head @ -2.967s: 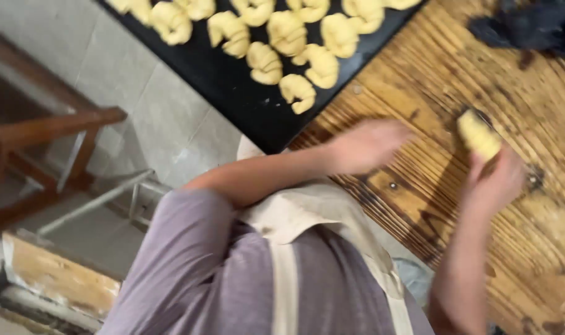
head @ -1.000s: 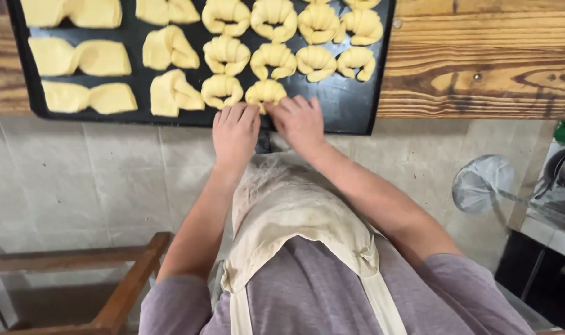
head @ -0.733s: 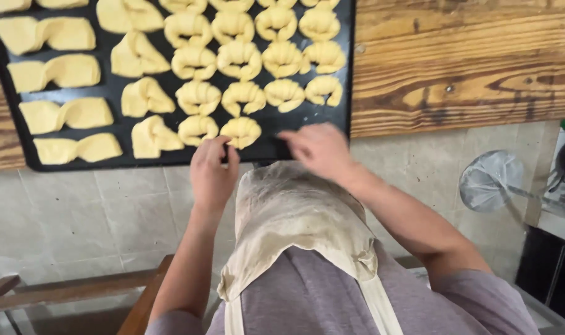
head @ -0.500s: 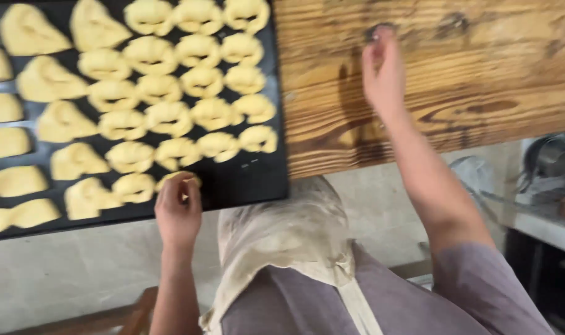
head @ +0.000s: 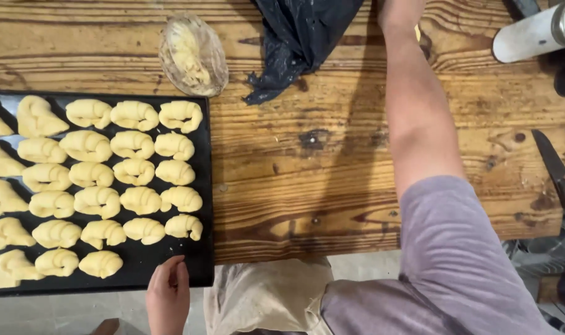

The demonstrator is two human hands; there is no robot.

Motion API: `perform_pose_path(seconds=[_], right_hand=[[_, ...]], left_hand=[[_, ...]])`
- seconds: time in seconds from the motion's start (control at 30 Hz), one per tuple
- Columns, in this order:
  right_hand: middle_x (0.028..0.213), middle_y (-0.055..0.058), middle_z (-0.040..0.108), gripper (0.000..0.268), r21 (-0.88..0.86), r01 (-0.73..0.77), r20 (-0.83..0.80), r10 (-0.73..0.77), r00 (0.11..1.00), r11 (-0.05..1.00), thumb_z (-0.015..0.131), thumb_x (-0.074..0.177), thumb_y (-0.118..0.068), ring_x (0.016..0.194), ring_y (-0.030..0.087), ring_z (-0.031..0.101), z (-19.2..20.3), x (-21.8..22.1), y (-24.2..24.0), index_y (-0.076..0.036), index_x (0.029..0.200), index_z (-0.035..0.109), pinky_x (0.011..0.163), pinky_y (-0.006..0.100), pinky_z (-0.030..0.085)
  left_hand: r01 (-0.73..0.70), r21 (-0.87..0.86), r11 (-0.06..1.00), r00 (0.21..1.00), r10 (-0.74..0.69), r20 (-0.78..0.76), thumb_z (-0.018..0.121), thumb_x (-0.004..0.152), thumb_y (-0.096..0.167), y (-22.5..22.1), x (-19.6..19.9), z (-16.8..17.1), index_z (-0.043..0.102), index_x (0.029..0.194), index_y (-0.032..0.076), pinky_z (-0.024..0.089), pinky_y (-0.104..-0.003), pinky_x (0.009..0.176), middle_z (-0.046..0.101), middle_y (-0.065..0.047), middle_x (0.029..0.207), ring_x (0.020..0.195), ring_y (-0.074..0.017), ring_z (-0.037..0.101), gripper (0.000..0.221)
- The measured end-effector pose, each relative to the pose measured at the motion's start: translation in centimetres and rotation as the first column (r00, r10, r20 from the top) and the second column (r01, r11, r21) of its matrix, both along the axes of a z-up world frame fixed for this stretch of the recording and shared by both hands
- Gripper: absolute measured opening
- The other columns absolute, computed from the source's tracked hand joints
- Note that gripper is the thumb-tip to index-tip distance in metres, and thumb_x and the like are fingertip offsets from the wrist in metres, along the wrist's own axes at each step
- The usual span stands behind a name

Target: Rolling triangular pieces of dough into croissant shapes and arranging them on a baking tray.

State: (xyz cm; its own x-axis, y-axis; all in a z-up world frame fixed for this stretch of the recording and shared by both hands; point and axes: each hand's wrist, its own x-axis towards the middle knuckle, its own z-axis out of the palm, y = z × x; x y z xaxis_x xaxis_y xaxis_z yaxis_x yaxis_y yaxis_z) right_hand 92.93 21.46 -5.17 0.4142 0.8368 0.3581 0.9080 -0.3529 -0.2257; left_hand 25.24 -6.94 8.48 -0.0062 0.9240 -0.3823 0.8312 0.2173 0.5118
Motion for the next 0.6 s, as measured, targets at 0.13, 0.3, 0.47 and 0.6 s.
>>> perform_pose_path(seconds=[0.13,0.3,0.47,0.6], right_hand=[[0.098,0.025,0.068,0.021,-0.034,-0.065,0.051,0.066,0.997,0.997,0.069,0.095,-0.013,0.086,0.045,0.064,1.1,0.2,-3.6,-0.001,0.112,0.065,0.075,0.056,0.05],[0.093,0.012,0.069,0.029,-0.438,-0.155,-0.298,0.019,0.954,0.886,0.07,0.101,-0.026,0.079,0.029,0.064,12.7,-13.1,-15.6,-0.004,0.117,0.061,0.064,0.044,0.053],[0.117,-0.001,0.075,0.038,-0.164,-0.486,-0.297,0.426,0.854,0.859,0.063,0.101,-0.034,0.107,0.02,0.071,2.4,-23.1,-28.4,-0.028,0.139,0.062,0.085,0.041,0.054],[0.169,0.009,0.031,0.067,-0.336,-0.435,-0.277,0.354,0.894,0.836,0.061,0.107,-0.014,0.155,0.03,0.039,1.8,-27.1,-31.0,-0.01,0.164,0.027,0.127,0.049,0.034]], left_hand=[[0.05,-0.038,0.998,0.999,-0.05,0.004,0.059,0.102,0.016,1.1,3.5,0.9,0.071,0.119,0.01,0.051,-0.035,0.074,0.068,-0.005,0.092,0.081,-0.02,0.063,0.022],[0.217,0.08,0.973,0.955,-0.228,0.189,0.061,0.1,0.012,4.8,11.0,-0.8,0.069,0.118,0.006,0.055,-0.035,0.075,0.072,-0.009,0.1,0.087,-0.0233,0.069,0.021],[0.435,0.579,0.69,0.784,-0.606,0.134,0.069,0.094,0.014,5.0,22.0,-6.1,0.065,0.133,0.002,0.054,-0.05,0.1,0.064,-0.02,0.121,0.116,-0.039,0.064,0.041],[0.717,0.413,0.561,0.671,-0.716,-0.193,0.058,0.107,0.032,3.2,22.6,-7.9,0.045,0.154,-0.006,0.027,-0.05,0.127,0.039,-0.019,0.163,0.153,-0.0348,0.034,0.063]])
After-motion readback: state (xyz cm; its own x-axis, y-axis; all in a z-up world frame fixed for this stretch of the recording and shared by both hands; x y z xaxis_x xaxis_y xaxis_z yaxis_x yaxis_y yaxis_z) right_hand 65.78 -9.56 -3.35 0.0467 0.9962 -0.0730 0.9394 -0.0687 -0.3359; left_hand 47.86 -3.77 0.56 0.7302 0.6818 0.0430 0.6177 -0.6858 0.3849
